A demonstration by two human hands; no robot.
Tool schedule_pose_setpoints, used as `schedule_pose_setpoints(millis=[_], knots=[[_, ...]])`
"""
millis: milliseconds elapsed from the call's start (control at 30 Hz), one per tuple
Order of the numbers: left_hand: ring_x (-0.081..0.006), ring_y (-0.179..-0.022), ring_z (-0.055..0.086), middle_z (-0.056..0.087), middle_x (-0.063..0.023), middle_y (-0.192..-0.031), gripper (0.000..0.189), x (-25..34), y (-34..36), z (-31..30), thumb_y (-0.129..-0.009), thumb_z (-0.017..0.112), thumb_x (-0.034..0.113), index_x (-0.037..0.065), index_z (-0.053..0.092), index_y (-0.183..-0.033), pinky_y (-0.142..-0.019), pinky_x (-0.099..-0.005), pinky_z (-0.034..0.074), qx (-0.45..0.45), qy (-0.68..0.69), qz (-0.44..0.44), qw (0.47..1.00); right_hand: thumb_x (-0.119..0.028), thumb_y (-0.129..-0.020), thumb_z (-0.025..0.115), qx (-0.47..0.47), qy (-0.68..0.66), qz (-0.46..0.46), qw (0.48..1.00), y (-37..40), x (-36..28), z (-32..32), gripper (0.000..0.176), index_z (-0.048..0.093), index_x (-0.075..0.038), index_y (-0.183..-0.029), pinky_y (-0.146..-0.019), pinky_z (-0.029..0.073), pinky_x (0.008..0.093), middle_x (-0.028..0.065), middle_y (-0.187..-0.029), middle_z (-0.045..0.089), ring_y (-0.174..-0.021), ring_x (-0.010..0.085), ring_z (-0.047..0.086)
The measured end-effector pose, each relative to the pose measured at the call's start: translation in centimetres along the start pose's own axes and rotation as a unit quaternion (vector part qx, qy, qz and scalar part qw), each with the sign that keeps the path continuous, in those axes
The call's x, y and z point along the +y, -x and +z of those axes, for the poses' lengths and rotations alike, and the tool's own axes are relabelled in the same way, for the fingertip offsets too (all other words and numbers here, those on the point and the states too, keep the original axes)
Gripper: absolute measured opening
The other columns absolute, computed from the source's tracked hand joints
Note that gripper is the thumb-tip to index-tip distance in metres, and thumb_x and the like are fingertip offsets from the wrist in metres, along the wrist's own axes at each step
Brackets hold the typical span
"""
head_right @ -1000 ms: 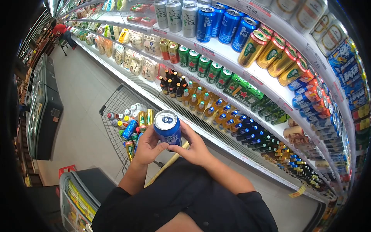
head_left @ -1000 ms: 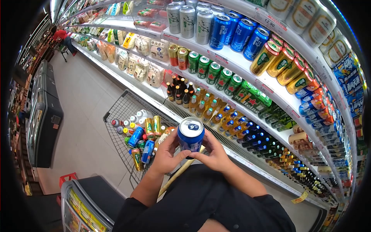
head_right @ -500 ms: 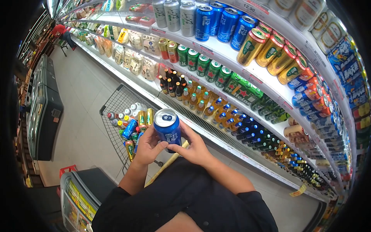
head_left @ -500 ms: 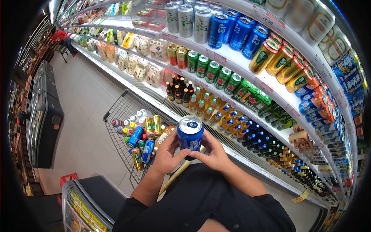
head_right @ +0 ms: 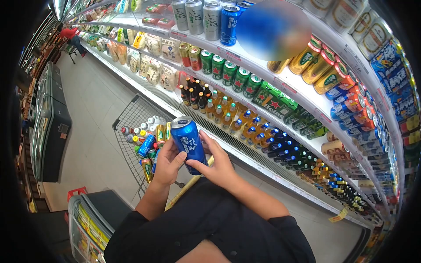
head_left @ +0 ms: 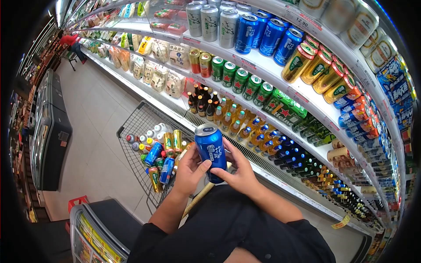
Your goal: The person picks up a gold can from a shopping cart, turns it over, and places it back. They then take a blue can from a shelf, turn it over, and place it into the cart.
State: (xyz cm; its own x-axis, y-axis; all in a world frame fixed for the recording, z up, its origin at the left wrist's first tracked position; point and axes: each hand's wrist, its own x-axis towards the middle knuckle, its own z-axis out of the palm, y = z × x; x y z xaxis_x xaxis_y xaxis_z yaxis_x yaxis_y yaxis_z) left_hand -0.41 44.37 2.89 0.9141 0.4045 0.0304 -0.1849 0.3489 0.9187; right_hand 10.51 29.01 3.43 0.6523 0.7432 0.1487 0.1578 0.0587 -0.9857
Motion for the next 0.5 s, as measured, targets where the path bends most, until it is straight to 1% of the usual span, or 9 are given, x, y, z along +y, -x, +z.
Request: schedule_pose_setpoints(millis=[33,67,100,133,200,267,367,433,500], knots=[[-0.0189,-0.122,0.06,0.061,-0.0126,-0.134,0.063,-0.2,-0.1,0.0,-0.096,0.072,0.007,-0.004,0.041,-0.15,-0.106,-0.0344,0.047,0.022,0.023,0.003,0.999,-0.024,-0.084,0.088,0.0,0.0,0.0,1.0,0.0,-0.2,0.0,0.091,0.038,0.001,-0.156,-0.109,0.048,0.0427,0.0205,-0.141,0.058,-0.131,0.0313,0.059],[-0.0189,-0.122,0.06,0.061,-0.0126,-0.134,0.063,-0.1,-0.2,0.1,-0.096,0.072,0.007,-0.004,0.041,-0.15,-0.106,-0.0344,0.047,0.023,0.023,0.003,0.999,-0.029,-0.081,0.089,0.014,0.115,-0.058,0.992,-0.2,-0.7,-0.1,0.092,0.041,0.001,-0.154,-0.105,0.05,0.0433,0.0217,-0.136,0.06,-0.126,0.0344,0.061],[-0.019,-0.122,0.06,0.062,-0.0129,-0.133,0.063,0.1,-0.4,0.3,-0.095,0.073,0.007,-0.004,0.042,-0.149,-0.106,-0.0342,0.047,0.058,0.03,-0.001,0.998,-0.034,-0.079,0.09,0.028,0.229,-0.116,0.966,-0.2,-1.0,-0.2,0.093,0.043,0.001,-0.151,-0.101,0.053,0.0439,0.0228,-0.131,0.061,-0.122,0.0375,0.063],[-0.019,-0.122,0.06,0.062,-0.0132,-0.132,0.062,0.3,-0.5,0.4,-0.095,0.073,0.008,-0.004,0.043,-0.148,-0.106,-0.0339,0.047,0.093,0.037,-0.006,0.995,-0.034,-0.079,0.09,0.028,0.228,-0.116,0.966,-0.3,-1.1,-0.1,0.093,0.043,0.001,-0.151,-0.101,0.053,0.0439,0.0228,-0.131,0.061,-0.122,0.0375,0.063],[-0.0198,-0.122,0.06,0.062,-0.0146,-0.133,0.064,0.3,-0.7,0.5,-0.093,0.076,0.006,-0.005,0.044,-0.147,-0.105,-0.035,0.048,0.111,0.045,-0.014,0.993,-0.036,-0.073,0.093,0.004,0.312,-0.144,0.939,-0.3,-1.2,0.2,0.103,0.04,0.004,-0.151,-0.093,0.056,0.0418,0.0253,-0.13,0.061,-0.111,0.038,0.067],[-0.0218,-0.122,0.06,0.059,-0.0148,-0.133,0.069,0.3,-0.9,0.9,-0.089,0.079,0.004,-0.005,0.041,-0.146,-0.102,-0.0362,0.052,0.146,-0.014,0.015,0.989,-0.035,-0.072,0.093,0.011,0.308,-0.136,0.942,-0.4,-1.3,0.9,0.104,0.039,0.005,-0.151,-0.092,0.056,0.0422,0.0257,-0.13,0.062,-0.111,0.0387,0.067],[-0.0231,-0.122,0.059,0.056,-0.0146,-0.132,0.074,0.1,-1.0,1.5,-0.086,0.082,0.004,-0.004,0.037,-0.145,-0.099,-0.0364,0.056,0.155,-0.059,0.04,0.985,-0.033,-0.072,0.093,0.02,0.309,-0.11,0.944,-0.4,-1.1,1.5,0.104,0.038,0.004,-0.151,-0.092,0.056,0.043,0.0264,-0.13,0.061,-0.11,0.04,0.067],[-0.0237,-0.124,0.057,0.055,-0.0161,-0.133,0.077,0.4,-0.9,1.8,-0.085,0.082,0.003,-0.003,0.035,-0.145,-0.101,-0.0368,0.054,0.15,-0.073,0.033,0.985,-0.03,-0.072,0.093,0.024,0.316,-0.092,0.944,-0.4,-0.9,1.6,0.103,0.037,0.004,-0.152,-0.092,0.056,0.0435,0.0267,-0.13,0.061,-0.11,0.0406,0.067],[-0.0244,-0.126,0.055,0.053,-0.0176,-0.135,0.08,0.5,-0.8,1.8,-0.084,0.083,0.002,-0.003,0.034,-0.146,-0.103,-0.0371,0.051,0.146,-0.086,0.025,0.985,-0.03,-0.078,0.089,0.029,0.285,-0.089,0.954,-0.4,-0.6,1.6,0.098,0.036,0.005,-0.153,-0.093,0.055,0.0451,0.0256,-0.129,0.062,-0.113,0.0397,0.066]])
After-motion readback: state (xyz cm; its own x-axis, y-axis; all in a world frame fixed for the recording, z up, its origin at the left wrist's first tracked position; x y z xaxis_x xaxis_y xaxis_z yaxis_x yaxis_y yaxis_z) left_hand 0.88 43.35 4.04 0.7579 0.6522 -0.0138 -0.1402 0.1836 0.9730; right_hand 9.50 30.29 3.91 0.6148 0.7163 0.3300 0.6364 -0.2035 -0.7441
